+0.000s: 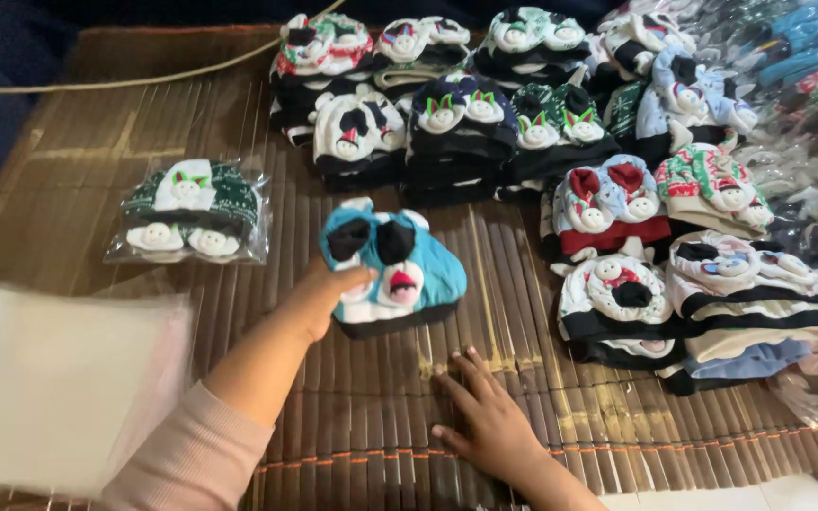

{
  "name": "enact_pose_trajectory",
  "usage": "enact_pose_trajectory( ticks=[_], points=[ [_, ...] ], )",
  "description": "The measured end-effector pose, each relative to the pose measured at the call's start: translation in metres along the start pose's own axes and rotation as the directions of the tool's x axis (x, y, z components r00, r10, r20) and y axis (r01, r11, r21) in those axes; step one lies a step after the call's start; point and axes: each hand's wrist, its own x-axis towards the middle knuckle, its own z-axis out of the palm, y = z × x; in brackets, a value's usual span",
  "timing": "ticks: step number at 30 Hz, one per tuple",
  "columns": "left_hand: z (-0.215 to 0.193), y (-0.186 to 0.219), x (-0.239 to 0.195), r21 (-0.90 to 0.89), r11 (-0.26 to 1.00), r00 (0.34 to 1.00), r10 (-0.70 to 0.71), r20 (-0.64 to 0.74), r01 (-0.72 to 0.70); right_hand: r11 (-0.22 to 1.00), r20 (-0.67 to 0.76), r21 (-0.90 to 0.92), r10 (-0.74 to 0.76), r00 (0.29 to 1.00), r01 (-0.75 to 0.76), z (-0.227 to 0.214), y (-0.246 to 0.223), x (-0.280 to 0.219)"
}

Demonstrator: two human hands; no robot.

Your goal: Packaging individual baby hats into clear plastic bags

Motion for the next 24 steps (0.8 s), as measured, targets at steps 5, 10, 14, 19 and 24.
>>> enact_pose_trajectory(
  ticks=[5,10,14,19,24],
  points=[
    [0.002,-0.068,-0.058,-0.053,0.959,0.958,-0.281,-0.059,0.278,0.959,-0.043,0.192,0.222,0.974,-0.209,0.001,0.018,-0.004],
    [0.012,-0.090,-0.065,0.443,0.885,0.969,-0.033,-0.245,0.142,0.879,-0.106,0.319,0.404,0.909,-0.354,0.012,0.020,0.002],
    [0.021,-0.066,-0.088,0.932,0.361,0.812,0.556,-0.177,-0.044,0.995,-0.200,0.007,0.095,0.975,-0.096,0.014,0.015,0.007],
    [0.024,-0.066,-0.111,0.997,-0.059,0.686,0.723,0.081,-0.056,0.987,-0.152,-0.145,0.048,0.987,-0.070,0.005,-0.017,0.026],
    [0.012,-0.071,-0.111,0.834,0.551,0.942,0.293,-0.166,-0.025,0.962,-0.079,-0.258,0.068,0.995,-0.086,0.020,-0.027,0.056]
  ],
)
